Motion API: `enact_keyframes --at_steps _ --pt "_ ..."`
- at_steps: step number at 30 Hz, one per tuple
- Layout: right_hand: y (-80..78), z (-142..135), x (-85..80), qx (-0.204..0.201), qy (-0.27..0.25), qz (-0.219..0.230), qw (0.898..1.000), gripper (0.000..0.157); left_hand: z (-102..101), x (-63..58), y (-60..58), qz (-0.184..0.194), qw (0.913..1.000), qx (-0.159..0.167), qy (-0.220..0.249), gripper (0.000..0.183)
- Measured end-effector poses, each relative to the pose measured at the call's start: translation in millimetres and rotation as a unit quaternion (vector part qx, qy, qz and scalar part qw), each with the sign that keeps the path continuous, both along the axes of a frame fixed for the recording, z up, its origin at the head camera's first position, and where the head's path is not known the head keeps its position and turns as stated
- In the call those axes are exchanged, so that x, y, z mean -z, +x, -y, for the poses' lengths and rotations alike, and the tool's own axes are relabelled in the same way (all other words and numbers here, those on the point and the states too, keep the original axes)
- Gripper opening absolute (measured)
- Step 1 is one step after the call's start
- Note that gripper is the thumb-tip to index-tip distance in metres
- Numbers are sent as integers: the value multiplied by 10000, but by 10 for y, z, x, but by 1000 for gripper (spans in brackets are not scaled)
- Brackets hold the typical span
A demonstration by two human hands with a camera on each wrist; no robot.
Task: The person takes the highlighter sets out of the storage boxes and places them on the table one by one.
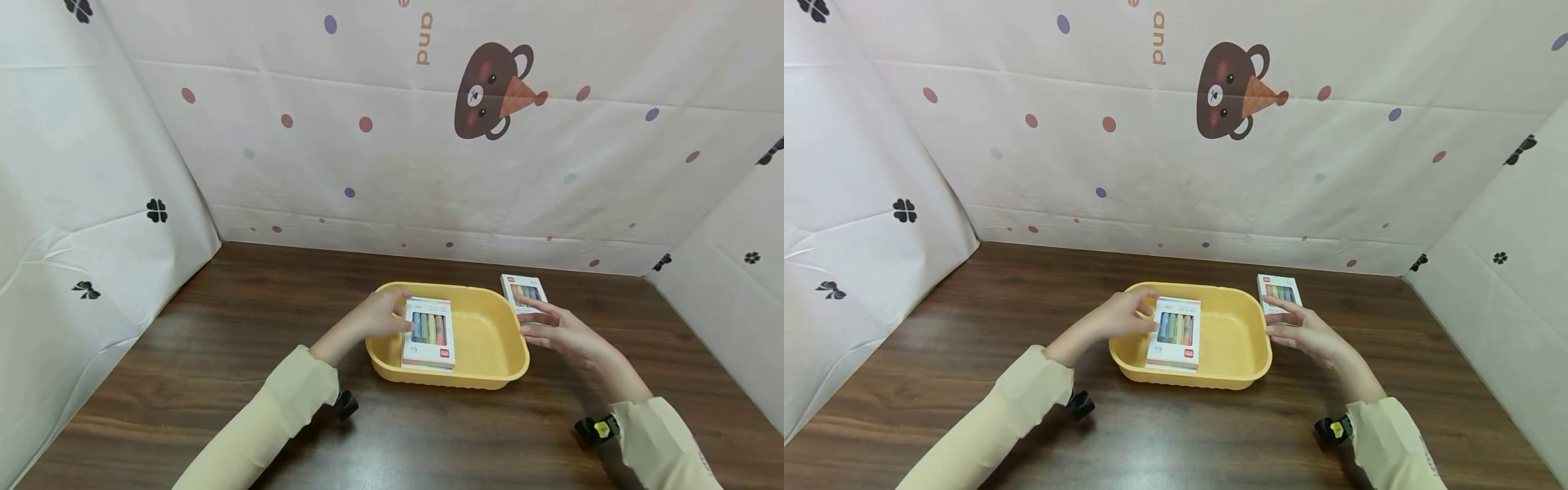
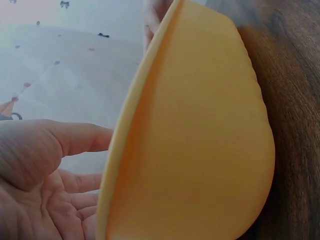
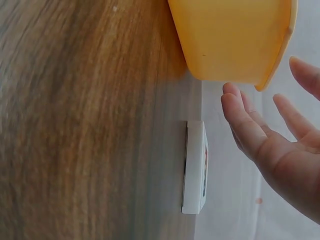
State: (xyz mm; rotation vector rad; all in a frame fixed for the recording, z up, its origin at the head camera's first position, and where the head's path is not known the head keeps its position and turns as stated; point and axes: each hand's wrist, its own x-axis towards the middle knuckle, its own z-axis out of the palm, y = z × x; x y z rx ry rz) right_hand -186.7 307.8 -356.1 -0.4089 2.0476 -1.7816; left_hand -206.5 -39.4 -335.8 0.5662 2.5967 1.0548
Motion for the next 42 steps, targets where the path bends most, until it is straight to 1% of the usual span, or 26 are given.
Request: enact_keyframes --at_steps 7,12,17,24,26,30,36,42 --pt "-10 16 17 -125 -17 25 9999 56 -76 13 -7 -156 9988 21 -470 55" --pt "-20 11 41 -196 68 34 9998 57 -126 29 4 -154 9966 5 -805 57" --pt "-19 24 47 -73 291 94 9995 62 -167 26 26 -108 9958 -14 -909 57" --pt "-11 55 32 29 568 153 9983 66 -204 41 40 -337 9909 -18 -1304 54" --pt "-14 62 30 61 578 191 9981 66 -214 48 37 -299 9903 -48 -1352 53" --pt "-20 70 32 -9 507 166 9986 65 -226 54 33 -192 9897 -89 -1416 55" --pt "-19 66 41 -27 452 191 9988 65 -229 51 32 -171 9900 -99 -1397 52" --pt "-18 75 44 44 493 287 9984 66 -240 45 29 -58 9901 -279 -1372 56"
